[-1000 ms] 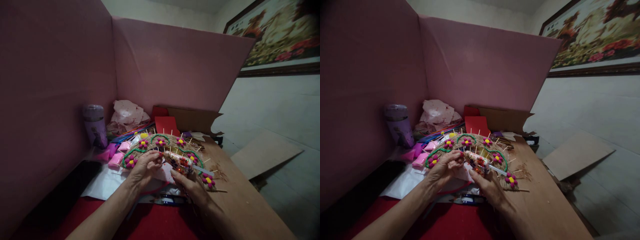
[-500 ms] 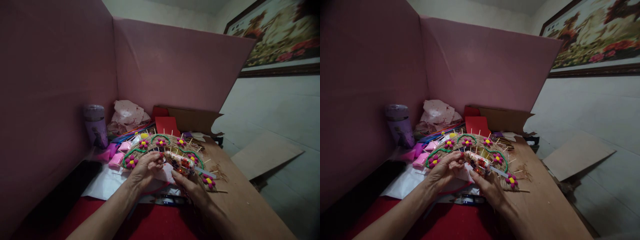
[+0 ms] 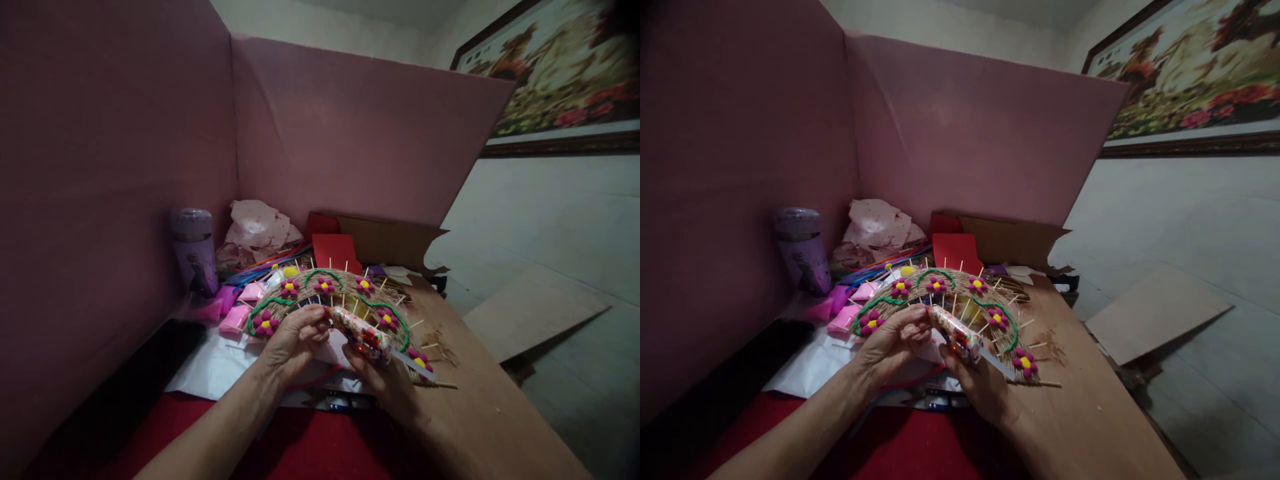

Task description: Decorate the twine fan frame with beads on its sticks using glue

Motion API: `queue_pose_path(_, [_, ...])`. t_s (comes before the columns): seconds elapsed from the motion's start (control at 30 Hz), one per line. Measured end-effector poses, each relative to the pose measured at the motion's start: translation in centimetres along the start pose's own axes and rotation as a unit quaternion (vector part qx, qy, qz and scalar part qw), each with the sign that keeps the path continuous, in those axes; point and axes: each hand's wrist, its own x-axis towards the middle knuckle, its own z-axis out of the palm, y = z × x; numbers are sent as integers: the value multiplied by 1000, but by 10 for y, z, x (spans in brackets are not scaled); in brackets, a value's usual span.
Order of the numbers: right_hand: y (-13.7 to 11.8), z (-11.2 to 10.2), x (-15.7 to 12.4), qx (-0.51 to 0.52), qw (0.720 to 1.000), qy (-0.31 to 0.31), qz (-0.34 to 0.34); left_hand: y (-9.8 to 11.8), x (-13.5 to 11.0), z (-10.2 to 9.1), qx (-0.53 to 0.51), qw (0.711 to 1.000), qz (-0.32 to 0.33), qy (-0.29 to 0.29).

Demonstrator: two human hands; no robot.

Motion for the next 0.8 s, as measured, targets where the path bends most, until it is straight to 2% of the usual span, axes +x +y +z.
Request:
queue_pose_path(0.17, [18,3,-4,-31,999,21,-39,1,-3,2,7,999,-13,44])
queue_pose_path(0.47, [26,5,-4,-56,997,13,-55,1,-5,4,9,1000,-15,13])
queue_pose_path(0.63, [9,8,-1,-42,994,85,-46,1,-4,2,5,1000,-10,18])
queue_pose_path(0.8, [-22,-1,5,23,999,24,-35,2,-4,3,2,1000,-10,26])
